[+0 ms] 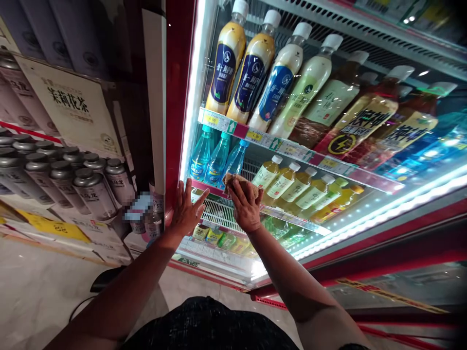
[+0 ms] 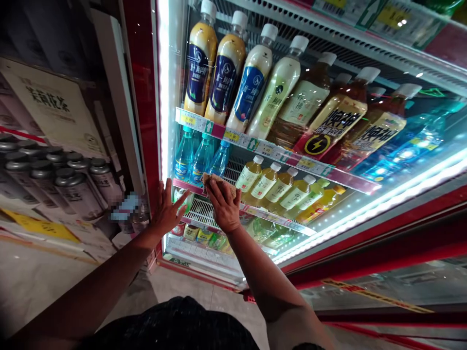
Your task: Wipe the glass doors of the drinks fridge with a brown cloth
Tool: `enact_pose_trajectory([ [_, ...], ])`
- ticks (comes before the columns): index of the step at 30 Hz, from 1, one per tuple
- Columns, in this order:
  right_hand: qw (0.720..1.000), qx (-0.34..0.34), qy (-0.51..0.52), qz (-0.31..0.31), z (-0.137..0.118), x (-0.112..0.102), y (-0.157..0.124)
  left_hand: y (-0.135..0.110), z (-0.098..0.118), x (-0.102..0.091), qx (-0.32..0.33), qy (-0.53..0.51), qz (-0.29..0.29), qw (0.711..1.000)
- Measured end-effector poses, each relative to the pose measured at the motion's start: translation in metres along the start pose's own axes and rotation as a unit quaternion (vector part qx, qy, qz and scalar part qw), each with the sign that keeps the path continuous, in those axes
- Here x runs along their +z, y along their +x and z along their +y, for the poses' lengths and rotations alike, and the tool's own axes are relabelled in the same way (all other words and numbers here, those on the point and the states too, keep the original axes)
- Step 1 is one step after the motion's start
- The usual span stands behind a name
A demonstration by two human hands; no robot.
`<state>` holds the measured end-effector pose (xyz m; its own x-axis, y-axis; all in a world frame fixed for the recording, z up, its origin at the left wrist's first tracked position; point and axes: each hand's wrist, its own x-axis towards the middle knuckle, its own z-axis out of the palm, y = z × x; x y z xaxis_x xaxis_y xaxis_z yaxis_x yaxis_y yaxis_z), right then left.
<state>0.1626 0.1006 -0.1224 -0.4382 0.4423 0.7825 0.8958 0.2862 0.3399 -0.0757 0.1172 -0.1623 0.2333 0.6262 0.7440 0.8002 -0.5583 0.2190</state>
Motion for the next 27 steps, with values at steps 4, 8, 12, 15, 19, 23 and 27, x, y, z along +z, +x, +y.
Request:
enact_pose_trajectory([
  [4, 0.999, -0.043, -0.003, -0.012, -0.018, 0.006, 0.006, -0.002, -0.01, -0.001, 0.003, -0.003, 0.0, 1.0],
  [8, 0.997, -0.071, 0.009, -0.022, -0.027, 0.005, 0.022, -0.003, -0.015, -0.003, 0.008, -0.002, 0.0, 1.0],
  [12, 0.999, -0.032, 0.005, 0.023, -0.037, 0.01, 0.035, -0.002, -0.019, -0.007, 0.011, -0.001, 0.003, 1.0],
  [15, 0.998, -0.062, 0.006, 0.013, -0.047, 0.014, 0.036, -0.002, -0.024, -0.01, 0.01, -0.001, 0.006, 1.0],
  [19, 0.995, -0.1, 0.02, -0.005, -0.053, 0.016, 0.047, -0.002, -0.033, -0.011, 0.009, -0.005, 0.016, 1.0],
  [23, 0.998, -0.048, 0.023, 0.046, -0.062, 0.021, 0.064, -0.003, -0.042, -0.009, -0.002, -0.001, 0.019, 1.0],
  [27, 0.995, -0.092, 0.033, 0.017, -0.074, 0.025, 0.071, -0.005, -0.051, -0.009, -0.018, -0.01, -0.017, 1.0],
])
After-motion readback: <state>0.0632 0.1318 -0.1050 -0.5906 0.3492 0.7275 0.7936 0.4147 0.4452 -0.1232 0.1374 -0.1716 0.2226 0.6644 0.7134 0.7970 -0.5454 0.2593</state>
